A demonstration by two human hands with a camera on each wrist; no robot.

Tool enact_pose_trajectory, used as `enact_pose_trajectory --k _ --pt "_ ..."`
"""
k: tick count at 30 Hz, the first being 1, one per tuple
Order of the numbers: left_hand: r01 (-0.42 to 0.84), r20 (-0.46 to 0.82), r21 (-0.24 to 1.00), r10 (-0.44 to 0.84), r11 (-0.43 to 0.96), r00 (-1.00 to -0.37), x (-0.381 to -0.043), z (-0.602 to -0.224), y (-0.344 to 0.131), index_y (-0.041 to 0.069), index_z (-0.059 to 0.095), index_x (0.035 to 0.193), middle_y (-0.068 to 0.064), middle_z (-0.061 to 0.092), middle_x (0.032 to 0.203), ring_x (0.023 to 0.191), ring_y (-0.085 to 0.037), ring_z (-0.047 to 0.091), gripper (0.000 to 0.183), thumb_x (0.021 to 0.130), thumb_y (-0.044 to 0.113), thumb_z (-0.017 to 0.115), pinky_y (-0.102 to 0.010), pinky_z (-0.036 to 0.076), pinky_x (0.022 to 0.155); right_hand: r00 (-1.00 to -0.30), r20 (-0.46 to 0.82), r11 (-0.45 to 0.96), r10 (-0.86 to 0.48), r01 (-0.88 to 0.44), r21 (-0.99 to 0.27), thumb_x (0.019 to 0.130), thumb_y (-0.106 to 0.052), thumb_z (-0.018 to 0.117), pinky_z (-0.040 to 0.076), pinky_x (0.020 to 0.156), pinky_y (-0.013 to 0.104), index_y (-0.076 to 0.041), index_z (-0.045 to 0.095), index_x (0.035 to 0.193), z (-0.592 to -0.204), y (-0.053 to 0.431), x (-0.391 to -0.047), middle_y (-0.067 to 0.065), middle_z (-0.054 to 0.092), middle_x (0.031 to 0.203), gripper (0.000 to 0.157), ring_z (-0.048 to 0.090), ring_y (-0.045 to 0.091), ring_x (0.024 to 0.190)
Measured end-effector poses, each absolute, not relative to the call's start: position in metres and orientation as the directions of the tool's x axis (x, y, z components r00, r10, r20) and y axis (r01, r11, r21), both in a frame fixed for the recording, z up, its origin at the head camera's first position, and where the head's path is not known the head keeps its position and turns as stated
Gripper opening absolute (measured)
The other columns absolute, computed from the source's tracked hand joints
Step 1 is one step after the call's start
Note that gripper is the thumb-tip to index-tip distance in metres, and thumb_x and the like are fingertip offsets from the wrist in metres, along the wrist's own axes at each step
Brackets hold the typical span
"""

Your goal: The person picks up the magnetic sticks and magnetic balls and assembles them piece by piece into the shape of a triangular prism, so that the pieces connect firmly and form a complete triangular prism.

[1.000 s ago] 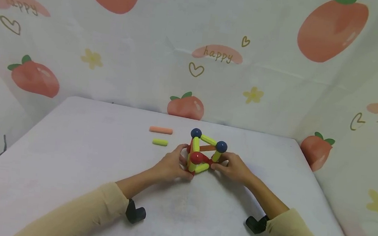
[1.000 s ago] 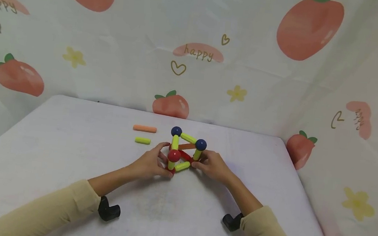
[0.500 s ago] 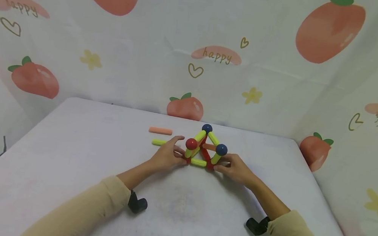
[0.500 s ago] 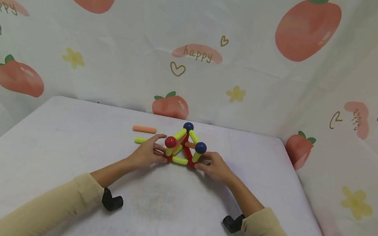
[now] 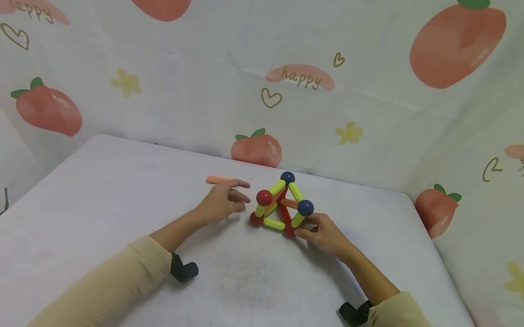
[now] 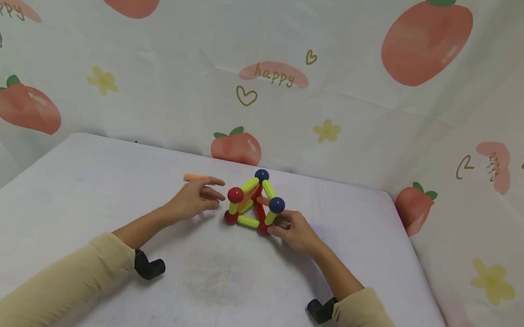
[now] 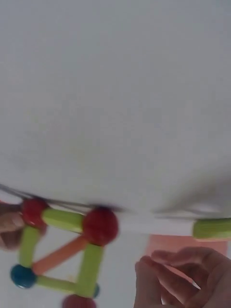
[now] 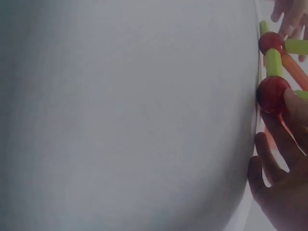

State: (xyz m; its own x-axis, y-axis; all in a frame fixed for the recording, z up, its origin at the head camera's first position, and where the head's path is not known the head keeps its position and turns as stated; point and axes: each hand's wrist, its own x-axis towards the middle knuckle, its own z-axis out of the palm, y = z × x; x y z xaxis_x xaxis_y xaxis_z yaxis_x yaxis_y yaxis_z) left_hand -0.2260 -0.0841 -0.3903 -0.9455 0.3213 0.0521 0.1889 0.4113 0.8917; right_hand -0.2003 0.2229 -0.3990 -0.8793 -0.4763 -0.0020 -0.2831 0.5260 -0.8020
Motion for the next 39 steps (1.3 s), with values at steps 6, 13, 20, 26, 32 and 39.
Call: enact_pose_trajectory --k 6,13,20,26,32,39 --pt "0.159 0.108 0.901 0.145 0.403 -0.984 -0.249 -0.389 -0.109 0.002 0.053 0.137 -0.016 0.068 0.121 0.115 -0.03 0.062 0.045 0.093 0.002 0.065 -0.041 0.053 0.095 -0.878 -0.018 0.531 -0.479 -0.273 -0.802 0.093 -0.013 0.07 0.046 0.099 0.055 -0.002 0.063 0.131 -0.401 0.225 -0.203 0.014 0.068 0.122 0.04 0.057 0.035 0.122" --pt "0.02 0.013 0.887 0.019 0.461 -1.0 -0.268 -0.4 -0.135 0.004 0.044 0.146 -0.019 0.051 0.144 0.137 -0.035 0.043 0.052 0.096 0.004 0.056 -0.047 0.041 0.109 -0.875 -0.031 0.517 -0.482 -0.256 -0.817 0.094 -0.013 0.069 0.05 0.095 0.053 0.001 0.062 0.129 -0.403 0.225 -0.203 0.015 0.068 0.12 0.039 0.058 0.036 0.118" --pt "0.021 0.011 0.851 0.021 0.524 -1.0 -0.272 -0.407 -0.149 0.002 0.045 0.145 -0.021 0.061 0.132 0.13 -0.037 0.05 0.053 0.095 0.006 0.061 -0.049 0.04 0.109 -0.87 -0.043 0.532 -0.491 -0.26 -0.806 0.095 -0.014 0.067 0.049 0.097 0.05 0.002 0.061 0.129 -0.401 0.225 -0.202 0.015 0.067 0.124 0.038 0.057 0.035 0.121" --pt "0.033 0.023 0.845 0.026 0.533 -0.999 -0.27 -0.407 -0.149 0.001 0.05 0.137 -0.021 0.064 0.121 0.117 -0.035 0.057 0.044 0.096 0.005 0.062 -0.047 0.048 0.1 -0.863 -0.041 0.542 -0.504 -0.279 -0.793 0.095 -0.016 0.066 0.049 0.097 0.049 0.002 0.061 0.129 -0.4 0.225 -0.204 0.015 0.067 0.124 0.038 0.058 0.033 0.119" --pt "0.106 0.095 0.88 0.046 0.463 -0.994 -0.263 -0.402 -0.155 0.0 0.052 0.137 -0.021 0.066 0.122 0.115 -0.035 0.062 0.042 0.097 0.007 0.063 -0.045 0.051 0.095 -0.874 -0.061 0.552 -0.481 -0.248 -0.796 0.095 -0.017 0.068 0.049 0.099 0.05 -0.002 0.061 0.13 -0.4 0.224 -0.204 0.012 0.067 0.124 0.039 0.058 0.031 0.118" --pt "0.102 0.072 0.93 0.098 0.353 -0.993 -0.243 -0.391 -0.163 0.002 0.05 0.138 -0.018 0.067 0.121 0.114 -0.03 0.063 0.049 0.095 0.015 0.069 -0.031 0.05 0.087 -0.87 -0.059 0.553 -0.489 -0.257 -0.793 0.095 -0.016 0.067 0.048 0.1 0.051 0.001 0.061 0.13 -0.401 0.225 -0.205 0.014 0.066 0.127 0.039 0.056 0.034 0.122"
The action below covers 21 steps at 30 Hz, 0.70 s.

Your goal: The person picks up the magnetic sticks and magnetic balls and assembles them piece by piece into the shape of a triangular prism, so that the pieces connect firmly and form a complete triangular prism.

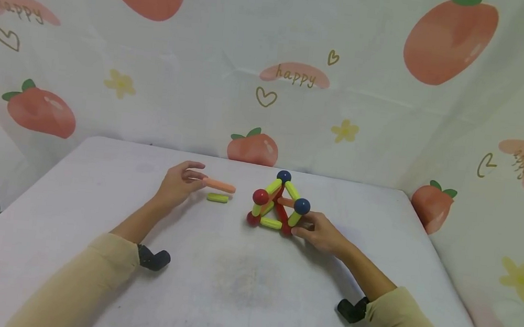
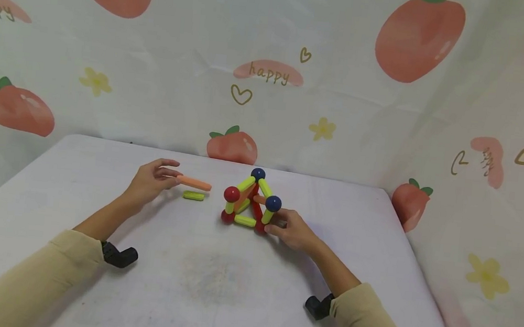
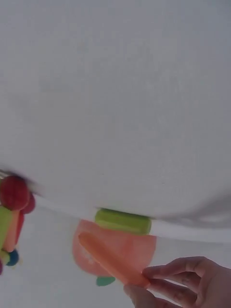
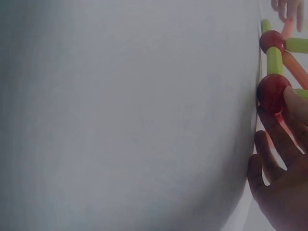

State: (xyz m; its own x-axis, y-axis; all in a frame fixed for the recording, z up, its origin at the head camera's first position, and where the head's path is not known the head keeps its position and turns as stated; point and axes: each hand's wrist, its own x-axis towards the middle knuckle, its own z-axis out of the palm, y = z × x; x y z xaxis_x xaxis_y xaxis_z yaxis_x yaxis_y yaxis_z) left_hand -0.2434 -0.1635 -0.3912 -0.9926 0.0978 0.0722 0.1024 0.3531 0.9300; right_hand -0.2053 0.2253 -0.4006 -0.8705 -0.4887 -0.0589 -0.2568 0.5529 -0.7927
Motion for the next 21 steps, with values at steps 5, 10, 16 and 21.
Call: enact_pose_trajectory --k 5,10,16,21 --pt "0.074 0.024 0.955 0.174 0.288 -0.985 -0.225 -0.387 -0.162 0.003 0.048 0.14 -0.016 0.069 0.119 0.109 -0.024 0.066 0.056 0.092 0.016 0.073 -0.031 0.053 0.086 -0.868 -0.061 0.555 -0.493 -0.26 -0.79 0.096 -0.015 0.066 0.048 0.1 0.051 0.002 0.06 0.13 -0.399 0.225 -0.205 0.015 0.066 0.126 0.039 0.056 0.035 0.122" --pt "0.086 0.025 0.971 0.266 0.223 -0.964 -0.206 -0.387 -0.148 0.0 0.049 0.139 -0.017 0.07 0.115 0.102 -0.02 0.069 0.057 0.089 0.011 0.075 -0.024 0.053 0.084 -0.873 -0.065 0.559 -0.483 -0.251 -0.791 0.095 -0.015 0.067 0.046 0.102 0.054 -0.001 0.059 0.134 -0.398 0.224 -0.203 0.015 0.066 0.127 0.042 0.056 0.034 0.122" --pt "0.077 0.023 0.982 0.3 0.17 -0.954 -0.191 -0.394 -0.118 -0.003 0.052 0.134 -0.015 0.072 0.112 0.102 -0.022 0.069 0.054 0.088 0.011 0.077 -0.026 0.055 0.084 -0.869 -0.028 0.532 -0.494 -0.277 -0.8 0.093 -0.012 0.068 0.04 0.104 0.061 -0.006 0.055 0.14 -0.398 0.222 -0.202 0.015 0.065 0.128 0.049 0.054 0.036 0.126" --pt "0.081 0.044 0.988 0.257 0.135 -0.966 -0.181 -0.399 -0.09 -0.003 0.056 0.129 -0.014 0.073 0.108 0.101 -0.025 0.07 0.048 0.086 0.005 0.076 -0.028 0.056 0.085 -0.868 -0.043 0.538 -0.495 -0.266 -0.8 0.094 -0.013 0.067 0.045 0.102 0.055 -0.002 0.059 0.135 -0.398 0.223 -0.203 0.015 0.066 0.127 0.043 0.056 0.035 0.123"
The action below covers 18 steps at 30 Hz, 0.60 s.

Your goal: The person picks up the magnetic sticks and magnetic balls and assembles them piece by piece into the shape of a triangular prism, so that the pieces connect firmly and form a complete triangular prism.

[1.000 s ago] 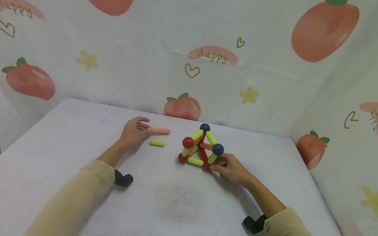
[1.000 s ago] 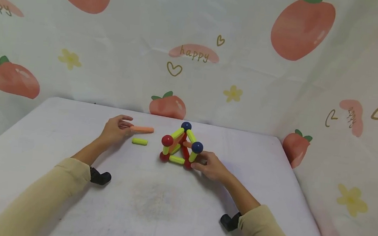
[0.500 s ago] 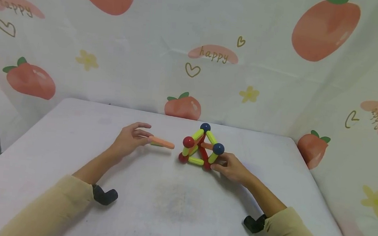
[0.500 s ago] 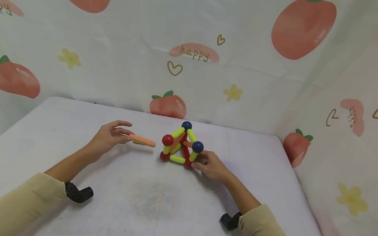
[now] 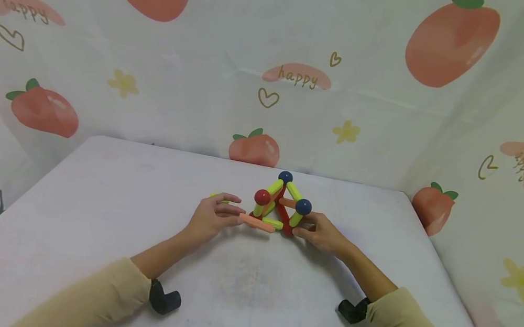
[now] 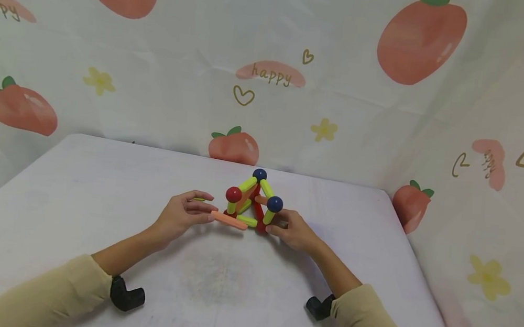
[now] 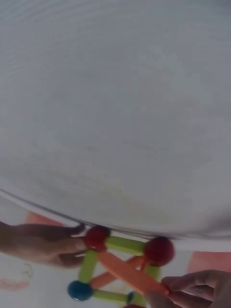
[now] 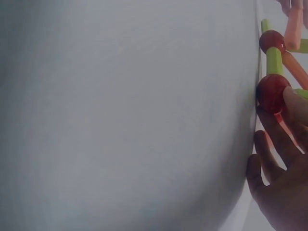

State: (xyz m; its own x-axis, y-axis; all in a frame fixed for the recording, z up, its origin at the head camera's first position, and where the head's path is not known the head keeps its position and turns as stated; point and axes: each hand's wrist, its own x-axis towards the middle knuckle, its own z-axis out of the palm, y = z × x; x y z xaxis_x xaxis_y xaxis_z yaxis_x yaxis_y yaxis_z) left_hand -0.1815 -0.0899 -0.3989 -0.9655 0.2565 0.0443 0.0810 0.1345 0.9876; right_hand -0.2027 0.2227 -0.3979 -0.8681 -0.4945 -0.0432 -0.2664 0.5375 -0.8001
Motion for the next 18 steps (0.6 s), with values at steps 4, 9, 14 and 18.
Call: enact_pose_trajectory --k 4,9,14,18 --pt "0.069 0.049 0.992 0.181 0.105 -0.982 -0.178 -0.402 -0.072 -0.003 0.059 0.125 -0.014 0.074 0.105 0.098 -0.026 0.072 0.046 0.083 0.001 0.078 -0.032 0.056 0.089 -0.865 -0.058 0.548 -0.499 -0.262 -0.795 0.096 -0.016 0.066 0.048 0.098 0.05 0.002 0.061 0.128 -0.398 0.224 -0.205 0.015 0.066 0.125 0.038 0.056 0.034 0.121" --pt "0.082 0.071 0.992 0.104 0.099 -0.992 -0.175 -0.405 -0.057 -0.002 0.06 0.121 -0.013 0.075 0.101 0.096 -0.025 0.073 0.044 0.082 0.003 0.079 -0.035 0.055 0.088 -0.862 -0.058 0.556 -0.504 -0.273 -0.785 0.095 -0.017 0.066 0.049 0.098 0.05 0.001 0.063 0.127 -0.397 0.224 -0.205 0.014 0.067 0.124 0.037 0.056 0.034 0.121" --pt "0.128 0.125 0.988 0.05 0.084 -0.991 -0.171 -0.405 -0.045 -0.003 0.061 0.118 -0.011 0.075 0.098 0.094 -0.023 0.073 0.041 0.083 0.004 0.08 -0.032 0.057 0.085 -0.862 -0.057 0.558 -0.504 -0.275 -0.783 0.096 -0.017 0.066 0.048 0.098 0.051 0.001 0.063 0.127 -0.397 0.224 -0.204 0.013 0.067 0.123 0.036 0.056 0.035 0.121" --pt "0.163 0.162 0.985 0.02 0.062 -0.987 -0.169 -0.404 -0.039 -0.004 0.06 0.116 -0.01 0.074 0.097 0.092 -0.022 0.073 0.04 0.083 0.005 0.08 -0.03 0.057 0.082 -0.859 -0.051 0.555 -0.51 -0.283 -0.782 0.096 -0.016 0.066 0.048 0.098 0.051 0.001 0.063 0.127 -0.397 0.225 -0.204 0.014 0.067 0.123 0.036 0.056 0.035 0.122"
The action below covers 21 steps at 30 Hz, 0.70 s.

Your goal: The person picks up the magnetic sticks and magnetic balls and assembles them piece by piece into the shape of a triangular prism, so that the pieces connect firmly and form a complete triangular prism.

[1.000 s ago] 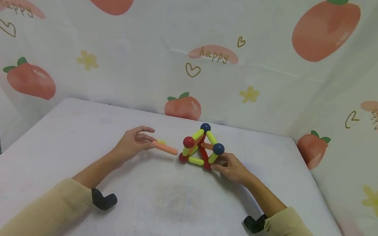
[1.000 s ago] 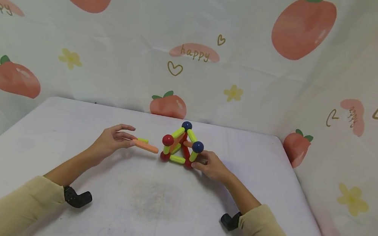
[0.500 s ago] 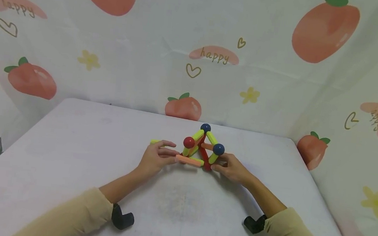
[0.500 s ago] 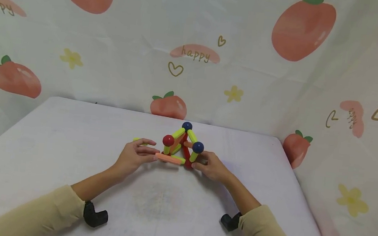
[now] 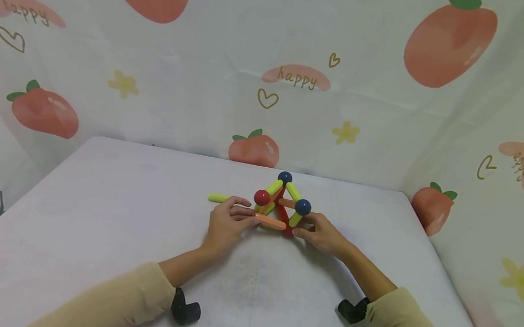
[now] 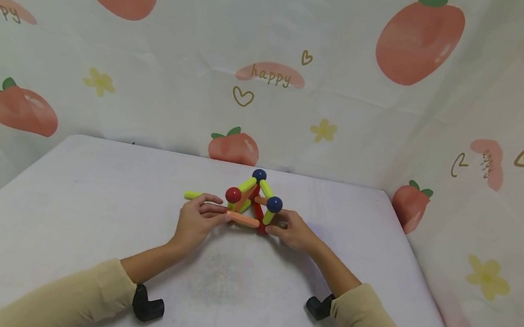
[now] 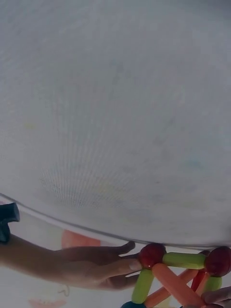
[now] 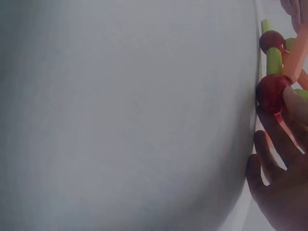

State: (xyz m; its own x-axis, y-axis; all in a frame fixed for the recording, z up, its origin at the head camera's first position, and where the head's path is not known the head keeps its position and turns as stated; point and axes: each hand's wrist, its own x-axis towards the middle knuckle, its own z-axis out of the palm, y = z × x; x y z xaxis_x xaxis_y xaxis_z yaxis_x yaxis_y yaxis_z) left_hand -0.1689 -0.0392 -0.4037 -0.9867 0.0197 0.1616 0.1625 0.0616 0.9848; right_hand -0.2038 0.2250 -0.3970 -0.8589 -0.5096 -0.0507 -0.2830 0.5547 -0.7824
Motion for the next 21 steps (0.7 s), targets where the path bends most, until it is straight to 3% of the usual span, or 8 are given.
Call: enact_pose_trajectory --k 7,15,21 --pt "0.205 0.205 0.977 0.0 0.062 -0.979 -0.167 -0.398 -0.031 0.006 0.057 0.115 -0.009 0.072 0.091 0.084 -0.02 0.072 0.043 0.081 0.01 0.083 -0.028 0.058 0.08 -0.856 -0.043 0.55 -0.516 -0.292 -0.782 0.096 -0.016 0.066 0.049 0.097 0.051 0.001 0.063 0.126 -0.398 0.225 -0.205 0.014 0.067 0.123 0.035 0.055 0.036 0.122" --pt "0.169 0.17 0.984 -0.028 0.053 -0.985 -0.174 -0.396 -0.027 0.013 0.045 0.132 -0.009 0.07 0.09 0.079 -0.02 0.073 0.064 0.081 0.017 0.083 -0.03 0.059 0.076 -0.86 -0.045 0.557 -0.509 -0.288 -0.779 0.096 -0.016 0.066 0.048 0.098 0.051 0.001 0.063 0.126 -0.4 0.226 -0.206 0.014 0.067 0.124 0.035 0.056 0.035 0.122" --pt "0.251 0.257 0.953 -0.015 0.168 -0.966 -0.184 -0.394 -0.028 0.012 0.051 0.131 -0.005 0.072 0.079 0.071 -0.016 0.071 0.062 0.08 0.021 0.085 -0.027 0.058 0.07 -0.858 -0.027 0.53 -0.513 -0.292 -0.796 0.095 -0.014 0.067 0.045 0.101 0.058 -0.002 0.057 0.137 -0.4 0.225 -0.206 0.016 0.065 0.128 0.045 0.057 0.037 0.123"
